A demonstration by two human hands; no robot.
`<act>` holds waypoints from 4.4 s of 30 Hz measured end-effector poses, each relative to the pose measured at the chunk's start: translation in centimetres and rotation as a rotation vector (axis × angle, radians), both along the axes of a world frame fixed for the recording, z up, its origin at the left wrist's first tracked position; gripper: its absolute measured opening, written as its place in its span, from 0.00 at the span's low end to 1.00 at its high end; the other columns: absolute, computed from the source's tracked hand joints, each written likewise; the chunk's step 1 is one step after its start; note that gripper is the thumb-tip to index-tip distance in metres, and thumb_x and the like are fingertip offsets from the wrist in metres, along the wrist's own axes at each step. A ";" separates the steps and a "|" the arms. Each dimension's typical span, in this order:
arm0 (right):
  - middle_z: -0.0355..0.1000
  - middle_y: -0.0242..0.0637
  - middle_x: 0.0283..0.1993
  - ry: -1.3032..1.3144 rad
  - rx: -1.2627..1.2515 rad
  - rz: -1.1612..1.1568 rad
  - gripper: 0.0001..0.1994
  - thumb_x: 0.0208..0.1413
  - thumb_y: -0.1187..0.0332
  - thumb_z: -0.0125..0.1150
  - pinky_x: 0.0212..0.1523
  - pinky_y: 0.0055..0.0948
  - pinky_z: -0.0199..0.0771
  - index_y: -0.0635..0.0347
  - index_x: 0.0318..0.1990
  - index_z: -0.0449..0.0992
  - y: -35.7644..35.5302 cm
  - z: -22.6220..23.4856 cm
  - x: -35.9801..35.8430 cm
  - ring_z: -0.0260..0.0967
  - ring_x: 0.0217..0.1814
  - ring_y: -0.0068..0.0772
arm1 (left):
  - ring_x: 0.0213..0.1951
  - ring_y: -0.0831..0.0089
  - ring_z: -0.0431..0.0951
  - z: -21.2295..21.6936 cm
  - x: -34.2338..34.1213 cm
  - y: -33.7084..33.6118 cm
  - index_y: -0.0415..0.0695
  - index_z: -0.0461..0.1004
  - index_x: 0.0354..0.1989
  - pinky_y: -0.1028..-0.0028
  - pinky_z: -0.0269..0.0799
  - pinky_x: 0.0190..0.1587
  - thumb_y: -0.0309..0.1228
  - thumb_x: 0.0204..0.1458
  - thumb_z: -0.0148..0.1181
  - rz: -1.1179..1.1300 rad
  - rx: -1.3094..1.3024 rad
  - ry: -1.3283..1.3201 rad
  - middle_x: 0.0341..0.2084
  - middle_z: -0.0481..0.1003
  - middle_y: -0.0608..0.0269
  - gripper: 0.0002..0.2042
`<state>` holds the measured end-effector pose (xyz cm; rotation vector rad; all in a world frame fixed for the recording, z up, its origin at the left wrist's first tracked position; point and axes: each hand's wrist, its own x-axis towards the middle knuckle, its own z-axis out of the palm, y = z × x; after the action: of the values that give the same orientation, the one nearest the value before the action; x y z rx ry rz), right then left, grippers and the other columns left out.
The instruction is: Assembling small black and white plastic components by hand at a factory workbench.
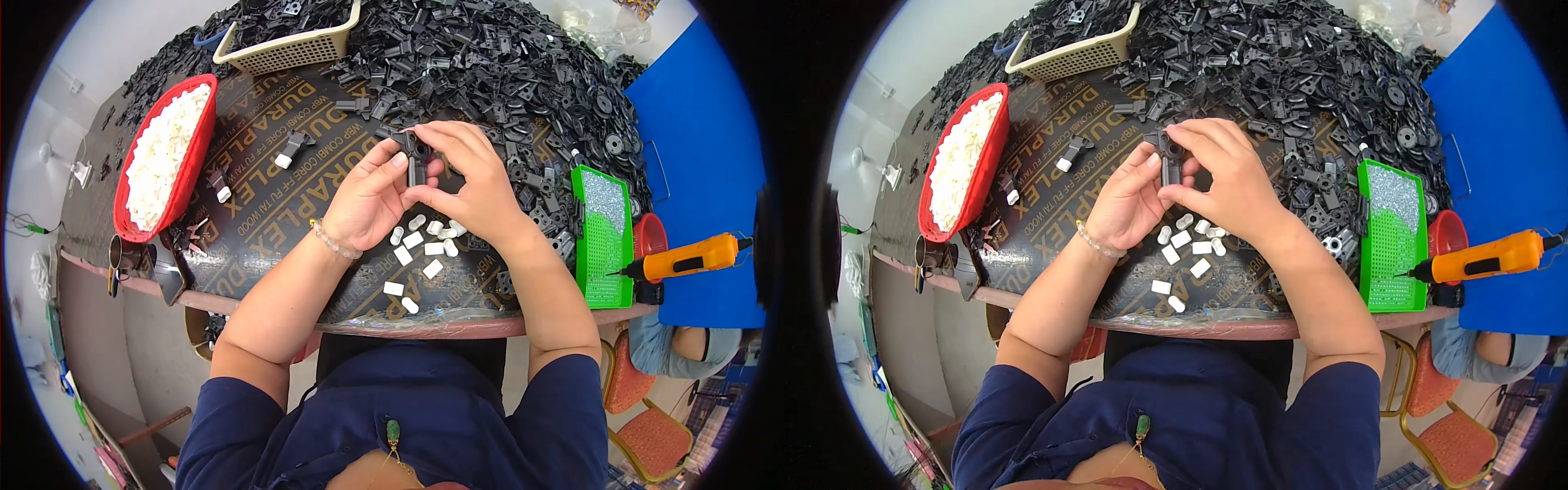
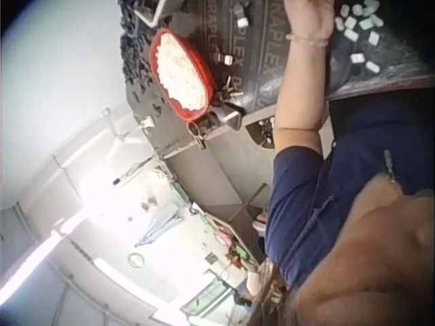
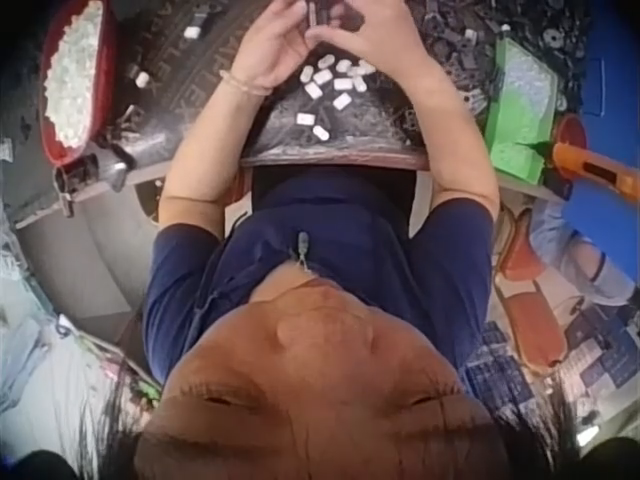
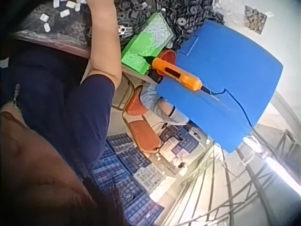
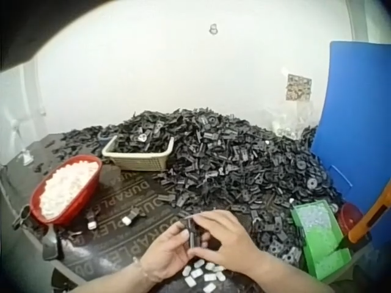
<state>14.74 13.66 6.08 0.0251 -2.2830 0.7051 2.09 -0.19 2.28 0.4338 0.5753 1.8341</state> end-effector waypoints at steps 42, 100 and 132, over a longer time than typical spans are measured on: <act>0.74 0.38 0.42 -0.255 -1.131 0.124 0.11 0.57 0.80 0.60 0.49 0.27 0.78 0.68 0.47 0.72 -1.2 -0.8 -0.5 0.77 0.44 0.28 | 0.41 0.75 0.79 0.3 -1.3 -0.3 0.47 0.64 0.56 0.75 0.71 0.42 0.21 0.54 0.65 0.259 -0.153 0.200 0.40 0.79 0.64 0.23; 0.78 0.40 0.42 -0.634 -0.044 -0.244 0.19 0.46 0.73 0.71 0.43 0.28 0.75 0.64 0.49 0.79 5.8 2.1 0.9 0.76 0.41 0.32 | 0.43 0.65 0.80 0.1 -1.6 0.0 0.43 0.67 0.52 0.63 0.79 0.49 0.27 0.63 0.55 0.264 -0.209 -0.051 0.42 0.77 0.55 0.10; 0.70 0.35 0.57 -0.018 -0.413 0.053 0.23 0.44 0.68 0.76 0.61 0.33 0.66 0.53 0.51 0.82 0.5 -0.9 0.1 0.64 0.63 0.32 | 0.48 0.74 0.79 -0.6 -0.3 -0.3 0.46 0.71 0.54 0.70 0.80 0.49 0.31 0.64 0.57 -0.162 -0.021 -0.067 0.47 0.77 0.62 0.12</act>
<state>14.88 14.19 5.18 -0.1167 -2.1182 1.1945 1.78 -0.49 1.68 0.3919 0.4989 1.6802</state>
